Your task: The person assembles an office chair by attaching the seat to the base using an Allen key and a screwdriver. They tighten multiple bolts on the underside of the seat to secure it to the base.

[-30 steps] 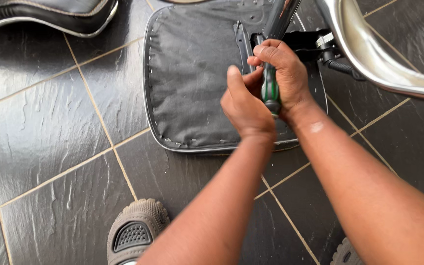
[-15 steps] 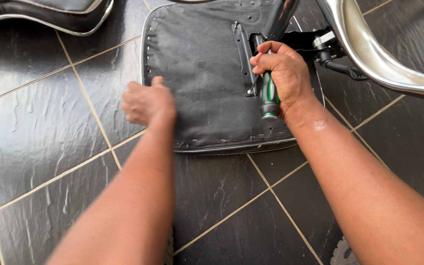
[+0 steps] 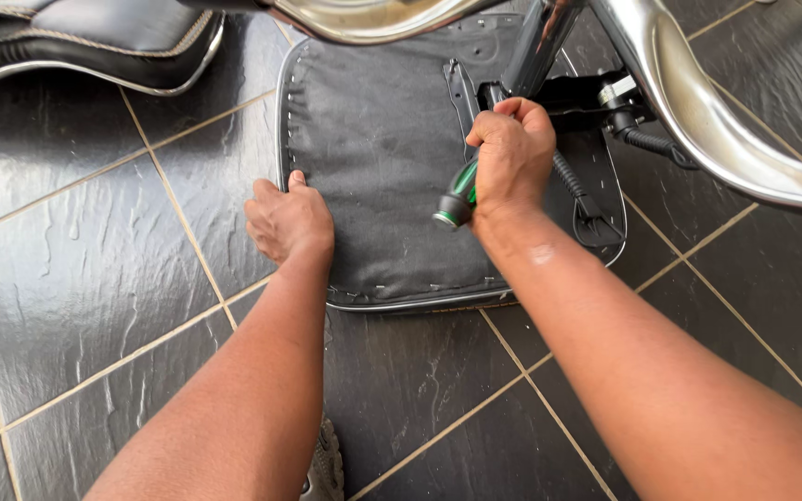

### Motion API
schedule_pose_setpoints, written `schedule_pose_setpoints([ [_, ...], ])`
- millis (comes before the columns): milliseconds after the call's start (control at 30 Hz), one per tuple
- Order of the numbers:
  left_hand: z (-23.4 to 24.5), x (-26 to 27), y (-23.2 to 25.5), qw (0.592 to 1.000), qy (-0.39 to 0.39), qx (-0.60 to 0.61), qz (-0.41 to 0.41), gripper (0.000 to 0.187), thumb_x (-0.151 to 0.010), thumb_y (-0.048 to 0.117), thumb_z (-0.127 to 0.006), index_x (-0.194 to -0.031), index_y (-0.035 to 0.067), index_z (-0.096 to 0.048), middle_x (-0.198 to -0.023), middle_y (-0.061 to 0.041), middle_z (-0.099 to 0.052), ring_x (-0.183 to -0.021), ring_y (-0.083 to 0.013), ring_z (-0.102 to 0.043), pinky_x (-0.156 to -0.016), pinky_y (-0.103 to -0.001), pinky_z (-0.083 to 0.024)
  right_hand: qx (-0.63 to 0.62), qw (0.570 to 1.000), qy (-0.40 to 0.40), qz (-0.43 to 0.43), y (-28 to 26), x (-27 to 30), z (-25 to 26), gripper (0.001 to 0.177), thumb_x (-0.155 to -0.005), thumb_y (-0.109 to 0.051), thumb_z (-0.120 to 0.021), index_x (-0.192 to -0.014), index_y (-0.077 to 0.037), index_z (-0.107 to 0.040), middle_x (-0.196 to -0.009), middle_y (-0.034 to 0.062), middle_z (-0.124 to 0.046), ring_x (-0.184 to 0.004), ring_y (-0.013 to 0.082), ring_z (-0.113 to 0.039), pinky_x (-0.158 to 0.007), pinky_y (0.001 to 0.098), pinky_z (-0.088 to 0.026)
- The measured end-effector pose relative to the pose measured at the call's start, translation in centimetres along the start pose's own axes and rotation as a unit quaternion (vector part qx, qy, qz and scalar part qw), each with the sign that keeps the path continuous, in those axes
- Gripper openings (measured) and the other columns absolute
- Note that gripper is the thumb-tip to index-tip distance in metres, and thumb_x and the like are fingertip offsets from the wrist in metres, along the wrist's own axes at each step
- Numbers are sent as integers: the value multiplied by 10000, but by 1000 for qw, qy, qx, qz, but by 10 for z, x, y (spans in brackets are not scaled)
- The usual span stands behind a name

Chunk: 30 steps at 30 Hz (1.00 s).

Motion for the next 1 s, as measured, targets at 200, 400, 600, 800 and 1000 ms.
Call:
schedule_pose_setpoints([
  [200,6,12,4,998,54,-28,6,452,-949,470,-612,-1195,92,-608,-1246,-173,-565,-1202,-365,-516,-1021,-493,-406,-13,995,98,-18,5,3,-8,241,-683,-24,-590,-904,-92,-520,-870,26,-502,-777,138,-472,-684,285,-430],
  [400,-2,114,46,946,128,275,-113,345,-992,323,-560,-980,-10,-651,-931,-154,-581,-934,-313,-517,-845,-444,-417,-40,995,87,0,14,-9,-4,220,-821,-279,-658,-869,-75,-592,-835,8,-470,-778,139,-451,-729,278,-418],
  [600,-21,161,83,722,-116,682,11,421,-984,345,-502,-827,-11,-663,-845,-78,-649,-796,-174,-585,-765,-337,-490,-7,997,71,26,28,-38,14,452,-910,-490,-605,-808,-56,-534,-836,21,-477,-794,183,-470,-734,333,-418],
  [800,-2,143,97,710,-38,686,153,438,-949,417,-555,-810,4,-602,-773,-92,-600,-649,-172,-578,-562,-296,-495,18,998,42,41,30,-36,23,559,-995,-497,-448,-806,-21,-671,-820,52,-600,-763,159,-508,-731,333,-426],
  [1000,0,143,104,698,-39,707,108,607,-962,578,-493,-813,-3,-588,-753,-69,-585,-659,-163,-609,-599,-285,-583,-63,949,-270,-152,42,-18,37,647,-1025,-619,-348,-1009,-59,-673,-943,33,-678,-908,145,-623,-951,292,-495],
])
Point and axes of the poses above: each hand's wrist, its own x-axis away from the middle knuckle, its own z-axis out of the back of the hand, y = z × x, the point moved 7 cm from there along -x, towards the middle knuckle
